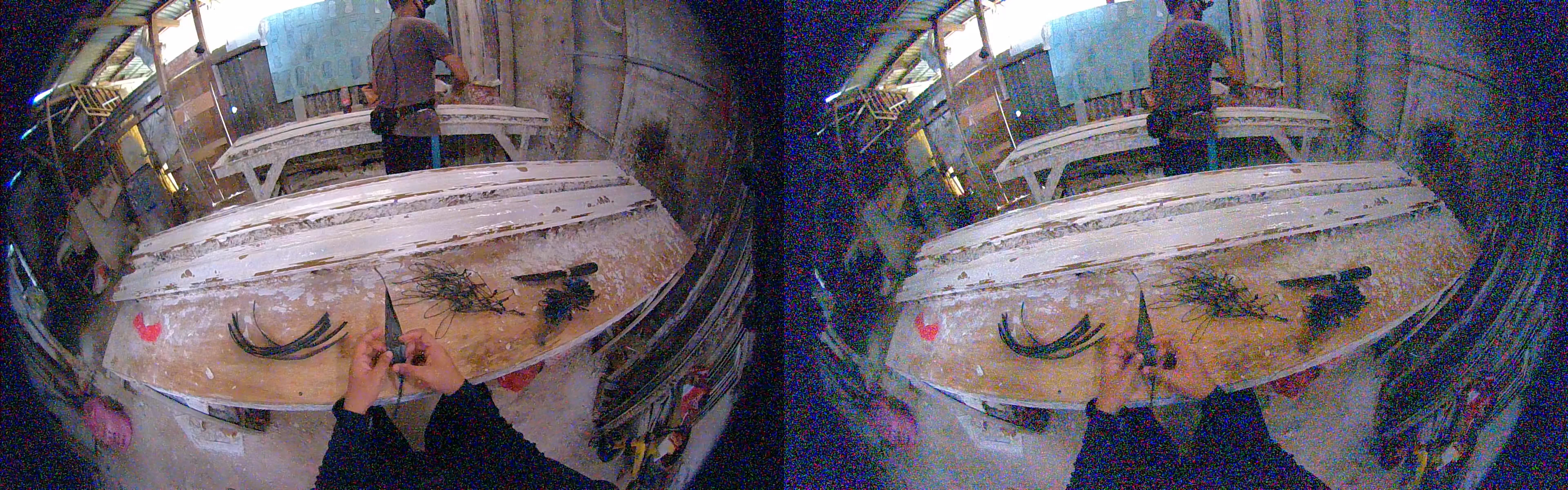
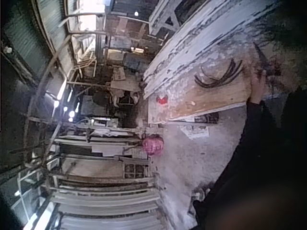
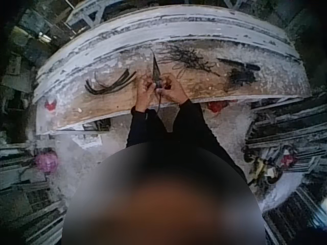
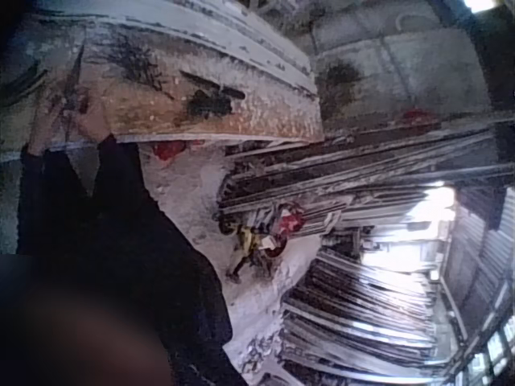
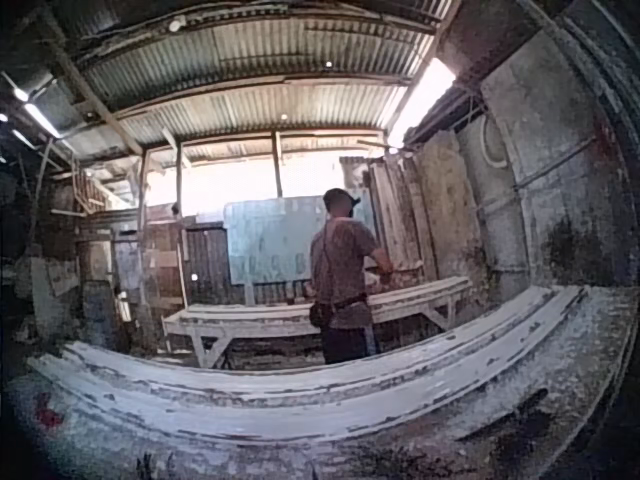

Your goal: The person sorts and organizes black cables on a wooden workbench. They pick up individual cables, separate them, and place them into small piles. Another person in the background applies a white substance to a long wooden frame.

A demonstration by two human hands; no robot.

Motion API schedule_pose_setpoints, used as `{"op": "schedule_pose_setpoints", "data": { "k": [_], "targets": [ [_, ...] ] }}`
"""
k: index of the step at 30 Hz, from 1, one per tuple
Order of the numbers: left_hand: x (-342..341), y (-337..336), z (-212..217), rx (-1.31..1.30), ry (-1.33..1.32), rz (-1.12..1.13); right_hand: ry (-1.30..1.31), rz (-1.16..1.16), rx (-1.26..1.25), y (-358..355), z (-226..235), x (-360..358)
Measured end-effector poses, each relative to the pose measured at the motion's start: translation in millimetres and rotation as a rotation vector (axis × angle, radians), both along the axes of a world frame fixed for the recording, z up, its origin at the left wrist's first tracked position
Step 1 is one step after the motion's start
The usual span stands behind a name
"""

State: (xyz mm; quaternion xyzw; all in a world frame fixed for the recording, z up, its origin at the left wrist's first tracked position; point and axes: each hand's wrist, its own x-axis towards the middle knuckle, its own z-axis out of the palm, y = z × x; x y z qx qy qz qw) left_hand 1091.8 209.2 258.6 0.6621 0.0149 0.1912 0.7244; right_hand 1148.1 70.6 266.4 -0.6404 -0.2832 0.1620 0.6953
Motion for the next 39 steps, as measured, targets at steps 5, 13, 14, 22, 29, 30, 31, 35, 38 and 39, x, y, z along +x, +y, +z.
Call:
{"op": "schedule_pose_setpoints", "data": {
  "k": [5, 13, 14, 22, 29, 30, 31, 35, 38, 39],
  "targets": [
    [2, -1, 0, -0.021, -0.028, 0.041, 0.136, 0.046, 0.047, -2, 11, -6],
    [-1, -2, 3, 0.016, -0.053, 0.115, 0.002, -0.079, 0.134, 2, -8, 2],
    [0, -2, 5, 0.022, -0.068, 0.11, 0.071, -0.059, 0.162, 2, -9, 3],
    [-5, -7, 14, -0.027, -0.002, -0.11, 0.133, -0.093, 0.183, -2, -10, 4],
    [-2, -3, 5, -0.114, -0.034, -0.105, 0.26, -0.085, 0.266, -1, -4, 2],
    [-3, -3, 6, -0.118, -0.022, -0.101, 0.302, -0.08, 0.313, -1, -3, 1],
    [-3, -3, 6, -0.077, -0.029, -0.068, 0.344, -0.076, 0.36, -1, -1, 0],
    [-3, -3, 9, -0.024, -0.054, 0.017, 0.168, -0.001, 0.174, 0, 3, -1],
    [-1, -1, 8, -0.023, -0.051, 0.024, 0.166, 0.031, 0.156, -1, 3, 0],
    [-1, 0, 7, -0.015, -0.048, 0.022, 0.221, 0.022, 0.18, -1, 3, 0]
  ]
}}
